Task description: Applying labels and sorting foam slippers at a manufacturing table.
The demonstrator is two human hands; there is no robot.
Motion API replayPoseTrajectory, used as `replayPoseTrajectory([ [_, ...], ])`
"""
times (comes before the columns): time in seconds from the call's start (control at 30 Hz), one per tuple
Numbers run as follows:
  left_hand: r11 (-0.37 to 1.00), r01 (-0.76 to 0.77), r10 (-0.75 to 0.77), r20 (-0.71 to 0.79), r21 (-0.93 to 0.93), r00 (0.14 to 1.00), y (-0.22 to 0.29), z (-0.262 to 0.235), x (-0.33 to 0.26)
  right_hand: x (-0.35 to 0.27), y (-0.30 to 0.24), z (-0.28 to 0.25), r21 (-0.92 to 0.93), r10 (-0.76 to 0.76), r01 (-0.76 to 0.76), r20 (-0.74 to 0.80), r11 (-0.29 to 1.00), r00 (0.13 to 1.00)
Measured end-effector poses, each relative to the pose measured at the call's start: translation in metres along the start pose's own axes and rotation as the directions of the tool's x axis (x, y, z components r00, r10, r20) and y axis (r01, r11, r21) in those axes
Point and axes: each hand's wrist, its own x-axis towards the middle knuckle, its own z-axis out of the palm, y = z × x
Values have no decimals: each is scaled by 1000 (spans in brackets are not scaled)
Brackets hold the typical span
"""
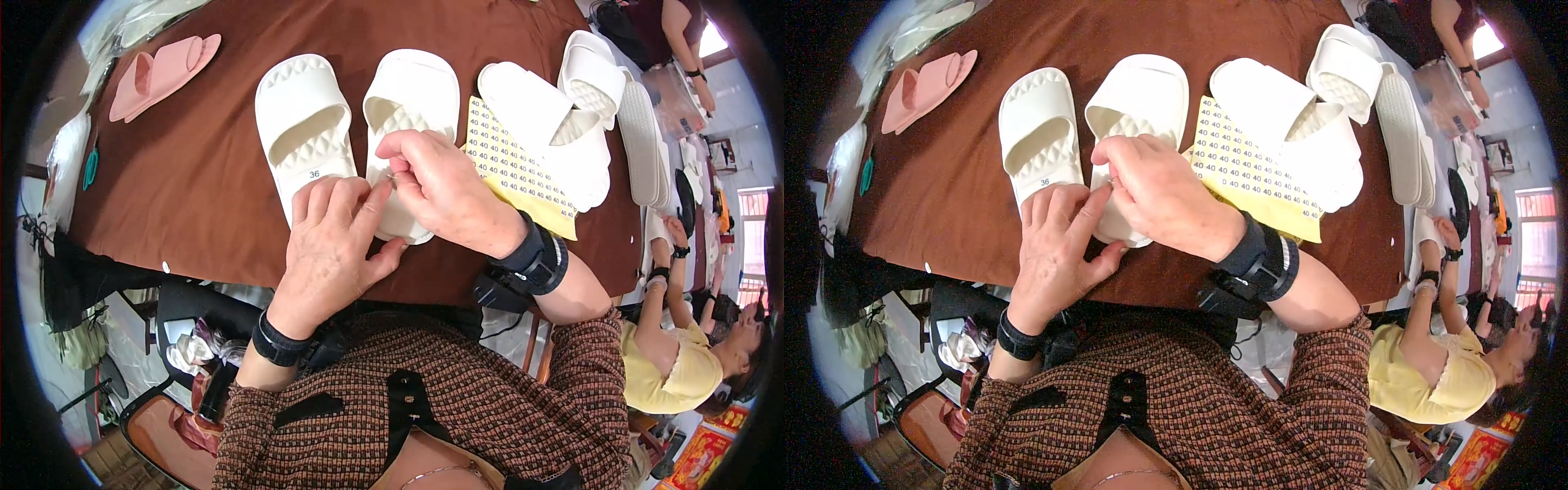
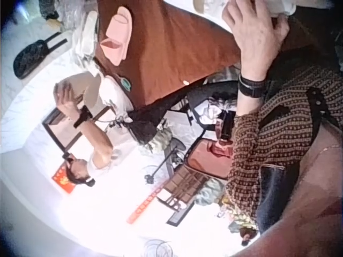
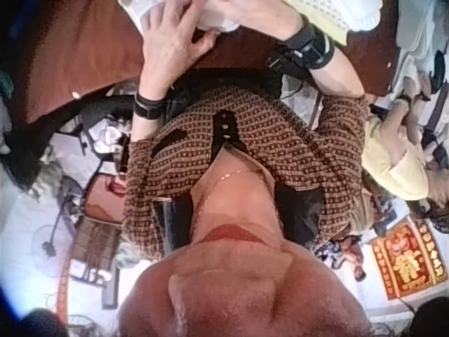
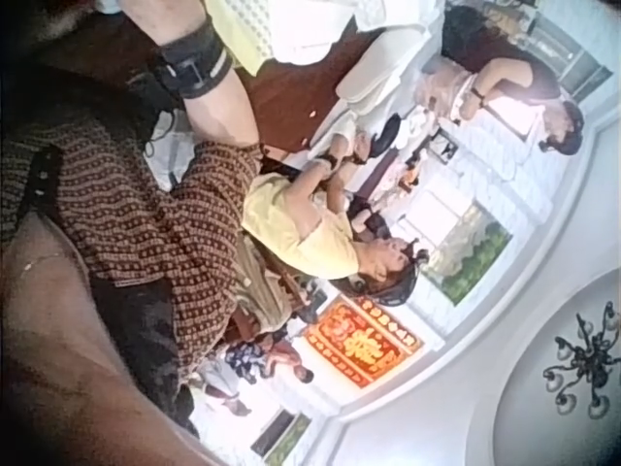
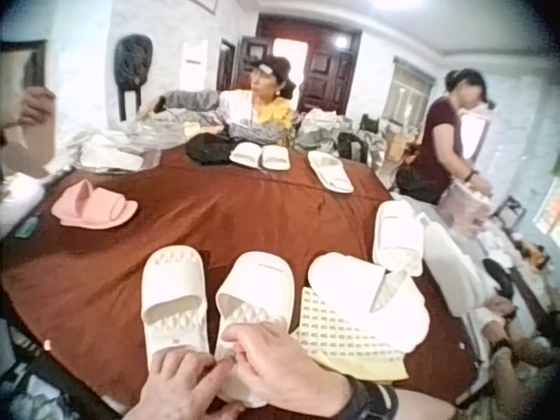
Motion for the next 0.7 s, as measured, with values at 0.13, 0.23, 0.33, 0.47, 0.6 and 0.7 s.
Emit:
replayPoseTrajectory([
  [0.13,1000,15,-15,10,-6,1000,1,2,1,-1,4,1,-48,-18,19,20,999,1000],
  [0.23,999,2,-3,7,39,1000,0,2,-1,-1,2,-2,-49,-2,4,37,999,999],
  [0.33,1000,12,-12,20,28,1000,0,2,0,-1,4,0,-46,5,-4,30,999,1000],
  [0.47,1000,10,-10,14,23,1000,0,2,1,-1,7,1,-42,-4,4,6,999,1000],
  [0.6,999,19,-20,35,38,999,0,2,3,0,7,2,-26,9,-9,19,1000,1000],
  [0.7,999,15,-17,45,52,999,1,4,5,-1,9,2,-33,2,-2,1,999,1000],
])
